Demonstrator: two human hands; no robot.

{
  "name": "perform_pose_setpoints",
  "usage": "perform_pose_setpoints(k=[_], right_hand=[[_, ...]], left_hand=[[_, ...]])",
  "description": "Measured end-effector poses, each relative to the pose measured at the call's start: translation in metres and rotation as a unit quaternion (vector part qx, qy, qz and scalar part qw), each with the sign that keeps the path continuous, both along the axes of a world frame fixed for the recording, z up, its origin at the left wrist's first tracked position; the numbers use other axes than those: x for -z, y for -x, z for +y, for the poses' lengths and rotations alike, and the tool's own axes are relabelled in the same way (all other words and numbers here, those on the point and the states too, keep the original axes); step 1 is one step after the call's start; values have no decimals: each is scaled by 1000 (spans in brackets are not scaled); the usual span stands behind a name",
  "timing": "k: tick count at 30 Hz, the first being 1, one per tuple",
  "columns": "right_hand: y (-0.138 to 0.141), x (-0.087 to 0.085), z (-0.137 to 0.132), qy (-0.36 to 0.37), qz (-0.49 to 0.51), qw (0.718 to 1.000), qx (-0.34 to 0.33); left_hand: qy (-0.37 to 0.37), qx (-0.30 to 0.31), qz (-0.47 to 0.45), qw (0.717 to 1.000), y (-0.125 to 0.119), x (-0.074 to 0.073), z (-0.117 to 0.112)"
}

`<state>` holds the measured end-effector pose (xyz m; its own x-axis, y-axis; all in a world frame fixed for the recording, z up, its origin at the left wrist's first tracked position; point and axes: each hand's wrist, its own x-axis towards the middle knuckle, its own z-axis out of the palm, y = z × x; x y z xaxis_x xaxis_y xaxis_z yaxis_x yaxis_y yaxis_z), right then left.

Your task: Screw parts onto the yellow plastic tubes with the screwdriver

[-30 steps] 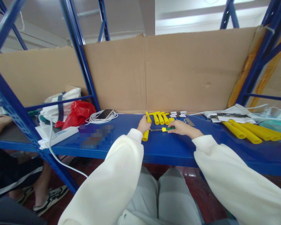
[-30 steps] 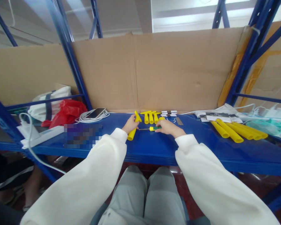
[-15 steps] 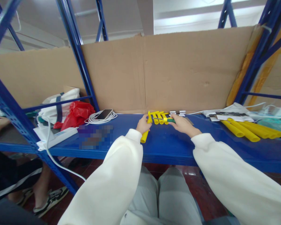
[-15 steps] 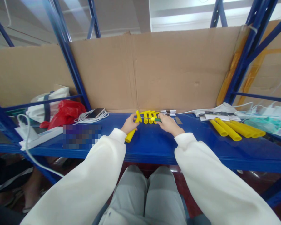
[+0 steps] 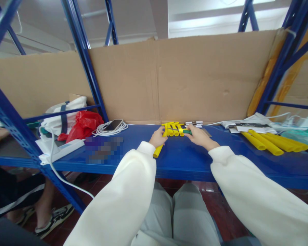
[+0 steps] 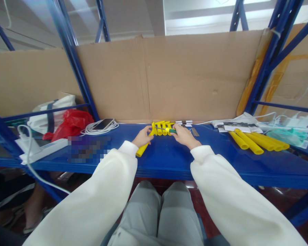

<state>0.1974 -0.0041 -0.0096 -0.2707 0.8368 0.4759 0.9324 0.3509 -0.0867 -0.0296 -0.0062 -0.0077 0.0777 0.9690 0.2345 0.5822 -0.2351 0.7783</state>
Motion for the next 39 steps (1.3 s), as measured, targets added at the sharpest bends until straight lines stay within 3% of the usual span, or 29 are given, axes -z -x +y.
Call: perform_pose_setpoints(k=[11, 16, 26, 39], right_hand=[[-1, 6, 5, 0, 18, 1000, -4], [-3, 6, 7, -29, 2, 1000, -12], [4, 7, 5, -16, -31, 999, -9], [15, -2, -9, 13, -56, 994, 93]], left_hand=[[-3, 5, 21, 1000, -1, -2, -3], [7, 14, 17, 1000, -1, -2, -4], [9, 17, 13, 1000, -1, -2, -5], [4, 41, 24, 999, 0, -4, -7]])
